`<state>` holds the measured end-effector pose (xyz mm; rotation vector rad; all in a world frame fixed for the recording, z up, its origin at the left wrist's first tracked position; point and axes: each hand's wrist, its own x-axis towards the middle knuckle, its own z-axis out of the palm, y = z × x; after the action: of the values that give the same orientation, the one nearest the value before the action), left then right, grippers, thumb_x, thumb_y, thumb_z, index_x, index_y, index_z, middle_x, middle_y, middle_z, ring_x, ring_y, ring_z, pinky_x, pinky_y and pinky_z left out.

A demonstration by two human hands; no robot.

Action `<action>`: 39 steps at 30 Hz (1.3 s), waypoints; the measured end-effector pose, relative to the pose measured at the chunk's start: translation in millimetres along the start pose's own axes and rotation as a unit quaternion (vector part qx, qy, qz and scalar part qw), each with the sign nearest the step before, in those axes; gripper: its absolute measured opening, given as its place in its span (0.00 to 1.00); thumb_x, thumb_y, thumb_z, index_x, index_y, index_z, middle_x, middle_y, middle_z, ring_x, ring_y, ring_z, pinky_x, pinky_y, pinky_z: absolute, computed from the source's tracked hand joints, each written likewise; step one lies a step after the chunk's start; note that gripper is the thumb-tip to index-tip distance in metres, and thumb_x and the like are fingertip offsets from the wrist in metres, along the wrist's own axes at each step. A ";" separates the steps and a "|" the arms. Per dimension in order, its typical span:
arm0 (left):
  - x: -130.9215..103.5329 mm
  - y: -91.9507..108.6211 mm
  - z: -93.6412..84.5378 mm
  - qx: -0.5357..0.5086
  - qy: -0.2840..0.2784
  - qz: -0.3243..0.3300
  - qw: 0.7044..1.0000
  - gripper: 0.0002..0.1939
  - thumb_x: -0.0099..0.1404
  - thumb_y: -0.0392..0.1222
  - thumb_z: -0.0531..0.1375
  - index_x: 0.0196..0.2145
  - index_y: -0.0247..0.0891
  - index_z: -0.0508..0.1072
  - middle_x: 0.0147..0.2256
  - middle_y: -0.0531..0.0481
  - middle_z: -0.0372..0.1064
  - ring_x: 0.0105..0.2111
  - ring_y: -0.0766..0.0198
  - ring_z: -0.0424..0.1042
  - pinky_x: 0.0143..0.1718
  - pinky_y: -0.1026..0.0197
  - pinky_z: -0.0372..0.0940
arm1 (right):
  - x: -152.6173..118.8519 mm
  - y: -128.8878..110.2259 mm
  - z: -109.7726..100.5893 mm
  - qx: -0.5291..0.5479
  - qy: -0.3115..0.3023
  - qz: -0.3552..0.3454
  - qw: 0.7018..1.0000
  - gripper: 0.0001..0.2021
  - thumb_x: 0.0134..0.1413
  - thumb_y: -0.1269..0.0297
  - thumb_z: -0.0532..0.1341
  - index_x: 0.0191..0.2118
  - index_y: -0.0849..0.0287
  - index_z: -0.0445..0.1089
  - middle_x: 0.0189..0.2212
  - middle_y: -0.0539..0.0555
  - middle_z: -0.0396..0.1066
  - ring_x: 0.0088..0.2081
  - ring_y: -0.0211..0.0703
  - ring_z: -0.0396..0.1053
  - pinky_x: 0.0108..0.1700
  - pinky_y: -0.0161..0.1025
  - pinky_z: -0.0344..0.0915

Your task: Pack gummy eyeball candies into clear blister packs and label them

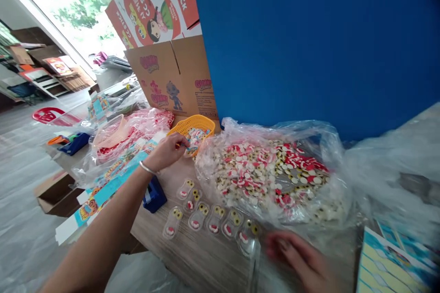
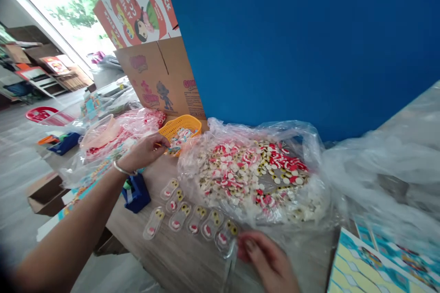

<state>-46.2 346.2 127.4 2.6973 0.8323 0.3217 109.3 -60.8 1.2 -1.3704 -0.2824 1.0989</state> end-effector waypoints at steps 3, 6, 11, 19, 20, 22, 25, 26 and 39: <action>-45.4 56.9 20.6 -0.013 0.072 0.111 0.991 0.08 0.64 0.35 0.55 0.37 0.39 0.73 0.38 0.48 0.71 0.38 0.62 0.72 0.44 0.58 0.67 | 25.4 -9.6 68.9 0.174 -0.157 0.096 0.968 0.28 0.49 0.40 0.69 0.48 0.57 0.74 0.46 0.61 0.77 0.41 0.51 0.77 0.45 0.46 0.71; -90.9 111.3 54.3 -0.024 0.059 0.188 0.980 0.08 0.70 0.32 0.53 0.39 0.38 0.72 0.39 0.47 0.70 0.39 0.62 0.71 0.44 0.58 0.67 | 48.0 -17.2 98.3 0.302 -0.228 0.168 0.910 0.30 0.57 0.34 0.59 0.44 0.60 0.72 0.43 0.61 0.78 0.39 0.49 0.77 0.42 0.46 0.71; -142.0 177.1 110.9 0.010 -0.024 0.271 0.962 0.09 0.71 0.33 0.55 0.45 0.40 0.72 0.41 0.45 0.71 0.40 0.56 0.71 0.43 0.53 0.67 | 38.5 -6.6 58.9 0.363 -0.214 0.135 0.897 0.31 0.68 0.38 0.44 0.45 0.60 0.73 0.37 0.56 0.77 0.34 0.42 0.75 0.39 0.40 0.70; -158.2 226.2 145.2 -0.134 -0.041 0.361 0.922 0.31 0.69 0.53 0.61 0.65 0.43 0.61 0.51 0.39 0.71 0.49 0.50 0.72 0.48 0.51 0.69 | -20.6 18.4 -13.1 0.398 -0.153 0.117 0.897 0.26 0.65 0.43 0.52 0.44 0.62 0.75 0.39 0.57 0.78 0.39 0.45 0.76 0.41 0.41 0.71; -158.9 229.0 146.6 -0.175 -0.045 0.347 0.921 0.28 0.70 0.53 0.59 0.64 0.43 0.62 0.53 0.39 0.70 0.51 0.51 0.71 0.50 0.52 0.68 | -25.9 20.9 -17.7 0.401 -0.152 0.114 0.896 0.25 0.65 0.43 0.52 0.43 0.61 0.75 0.38 0.57 0.78 0.38 0.45 0.76 0.39 0.40 0.72; -158.8 234.1 149.3 -0.227 -0.049 0.295 0.927 0.20 0.74 0.48 0.53 0.60 0.44 0.68 0.53 0.41 0.70 0.52 0.54 0.70 0.53 0.52 0.67 | -35.4 25.1 -25.4 0.394 -0.170 0.111 0.896 0.27 0.66 0.41 0.50 0.42 0.61 0.74 0.37 0.58 0.78 0.37 0.47 0.76 0.36 0.41 0.72; -154.1 243.5 153.4 -0.218 -0.080 0.254 0.939 0.12 0.74 0.43 0.55 0.49 0.45 0.76 0.48 0.45 0.73 0.49 0.55 0.71 0.53 0.51 0.65 | -45.8 29.3 -35.6 0.358 -0.236 0.111 0.896 0.32 0.65 0.37 0.44 0.49 0.62 0.70 0.39 0.62 0.78 0.38 0.54 0.78 0.28 0.41 0.71; -152.2 247.4 154.8 -0.210 -0.110 0.265 0.935 0.10 0.72 0.43 0.58 0.47 0.45 0.78 0.47 0.46 0.74 0.49 0.55 0.71 0.52 0.51 0.65 | -48.0 30.3 -38.8 0.342 -0.264 0.112 0.895 0.34 0.65 0.36 0.43 0.51 0.62 0.69 0.39 0.63 0.78 0.38 0.56 0.78 0.26 0.40 0.70; -171.7 278.1 173.2 -0.495 -0.224 -0.024 0.839 0.09 0.59 0.44 0.69 0.33 0.41 0.73 0.39 0.47 0.76 0.40 0.59 0.75 0.42 0.59 0.69 | -74.5 27.7 -64.4 0.281 -0.223 0.088 0.930 0.41 0.59 0.26 0.39 0.56 0.55 0.68 0.43 0.60 0.76 0.37 0.52 0.79 0.27 0.40 0.73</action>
<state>8.5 -9.3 41.3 1.6581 0.3994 0.0528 105.7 -162.6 -8.1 -0.6353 -0.1522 1.4997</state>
